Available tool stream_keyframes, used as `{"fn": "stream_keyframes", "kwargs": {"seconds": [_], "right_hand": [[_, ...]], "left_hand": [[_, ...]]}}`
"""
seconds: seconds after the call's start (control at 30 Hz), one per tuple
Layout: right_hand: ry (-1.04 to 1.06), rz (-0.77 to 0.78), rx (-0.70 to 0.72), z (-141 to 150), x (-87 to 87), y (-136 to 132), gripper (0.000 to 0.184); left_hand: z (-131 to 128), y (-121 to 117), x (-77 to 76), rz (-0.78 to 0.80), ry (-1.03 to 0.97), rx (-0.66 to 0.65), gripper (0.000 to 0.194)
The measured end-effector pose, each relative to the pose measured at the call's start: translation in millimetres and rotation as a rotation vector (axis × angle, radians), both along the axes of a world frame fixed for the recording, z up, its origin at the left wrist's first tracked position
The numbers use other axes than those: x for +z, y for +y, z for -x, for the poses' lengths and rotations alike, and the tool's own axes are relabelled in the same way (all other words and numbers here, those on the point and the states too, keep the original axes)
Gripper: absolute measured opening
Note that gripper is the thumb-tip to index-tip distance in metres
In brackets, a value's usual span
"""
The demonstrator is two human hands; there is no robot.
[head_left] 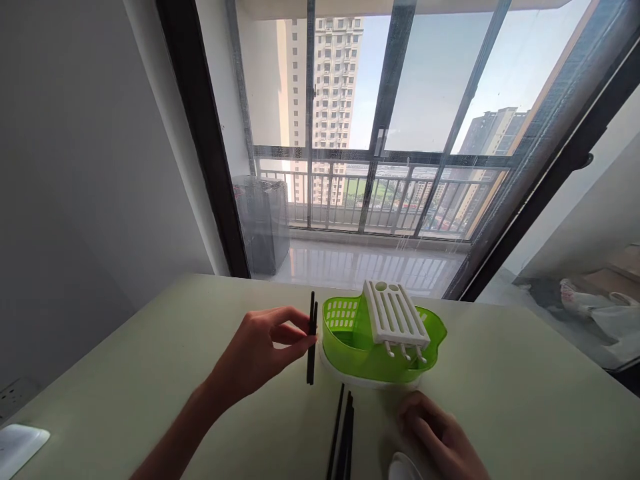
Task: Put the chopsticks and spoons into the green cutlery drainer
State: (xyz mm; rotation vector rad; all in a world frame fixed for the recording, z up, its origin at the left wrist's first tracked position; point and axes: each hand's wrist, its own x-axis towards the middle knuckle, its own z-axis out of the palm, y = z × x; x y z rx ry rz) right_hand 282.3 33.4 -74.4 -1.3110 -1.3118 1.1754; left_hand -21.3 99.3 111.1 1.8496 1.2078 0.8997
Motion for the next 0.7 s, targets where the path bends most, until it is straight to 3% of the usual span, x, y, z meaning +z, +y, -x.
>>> {"fn": "stream_keyframes", "kwargs": {"seconds": [0.13, 0.33, 0.53, 0.7], "right_hand": [[0.033, 0.001, 0.006, 1.3, 2.2, -1.1, 0.045], [0.104, 0.043, -0.017, -1.3, 14.0, -3.4, 0.041], [0.551, 0.190, -0.130, -5.4, 8.7, -4.1, 0.046], [0.722, 0.145, -0.162, -8.5, -2.2, -6.1, 0.046]], "left_hand": [[-10.2, -3.7, -0.5, 0.166, -0.252, -0.013, 0.024], [-42.2, -12.9, -22.3, 0.333, -0.631, 0.014, 0.030], [-58.3, -17.8, -39.3, 0.376, -0.759, 0.097, 0.030], [-64.0, -17.9, -49.0, 0.468, -0.899, 0.144, 0.029]]}}
